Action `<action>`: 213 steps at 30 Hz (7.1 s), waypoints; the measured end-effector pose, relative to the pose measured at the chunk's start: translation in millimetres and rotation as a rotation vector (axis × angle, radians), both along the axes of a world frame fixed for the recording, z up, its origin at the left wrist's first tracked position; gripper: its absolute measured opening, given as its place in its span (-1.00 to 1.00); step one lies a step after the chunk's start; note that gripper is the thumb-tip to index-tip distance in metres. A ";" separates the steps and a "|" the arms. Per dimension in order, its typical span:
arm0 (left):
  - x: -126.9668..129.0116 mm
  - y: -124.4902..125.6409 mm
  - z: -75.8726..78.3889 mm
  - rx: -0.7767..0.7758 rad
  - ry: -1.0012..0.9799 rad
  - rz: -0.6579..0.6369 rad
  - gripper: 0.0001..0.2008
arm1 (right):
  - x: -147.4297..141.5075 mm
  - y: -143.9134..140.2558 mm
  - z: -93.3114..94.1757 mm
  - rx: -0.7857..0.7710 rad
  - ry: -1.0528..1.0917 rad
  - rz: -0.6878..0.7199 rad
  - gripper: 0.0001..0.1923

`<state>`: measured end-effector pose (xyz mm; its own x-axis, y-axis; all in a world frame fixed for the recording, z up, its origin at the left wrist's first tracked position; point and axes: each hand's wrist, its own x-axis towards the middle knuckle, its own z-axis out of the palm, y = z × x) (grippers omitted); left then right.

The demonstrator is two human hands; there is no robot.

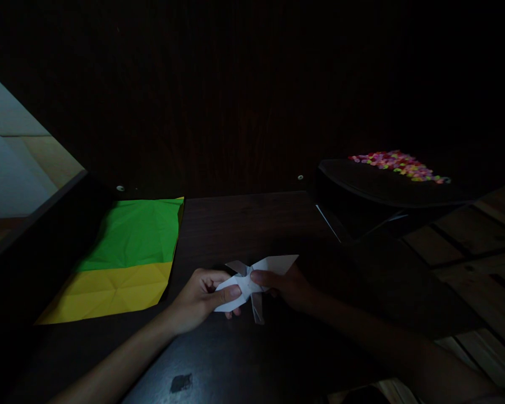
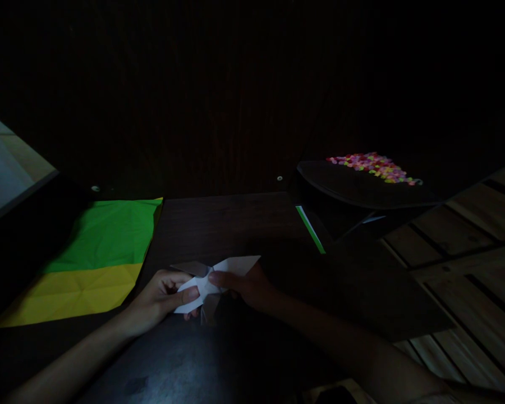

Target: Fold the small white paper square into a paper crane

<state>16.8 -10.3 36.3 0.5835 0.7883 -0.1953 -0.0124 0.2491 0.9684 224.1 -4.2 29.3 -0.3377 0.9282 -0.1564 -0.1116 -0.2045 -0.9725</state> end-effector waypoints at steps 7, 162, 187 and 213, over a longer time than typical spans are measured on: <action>0.1 -0.7 -1.2 0.022 0.015 0.033 -0.65 | 0.1 3.7 -3.5 -0.004 0.039 -0.007 -0.66; -17.1 7.1 1.4 -0.108 0.057 -0.299 -0.69 | 18.4 18.8 5.8 0.119 -0.184 0.505 -0.69; -11.0 8.0 4.7 0.115 0.218 -0.303 -0.54 | 20.3 17.3 8.3 -0.056 -0.224 0.650 -0.57; -12.6 6.3 13.6 0.176 0.308 -0.209 -0.57 | 21.2 20.1 5.4 -0.105 -0.213 0.579 -0.60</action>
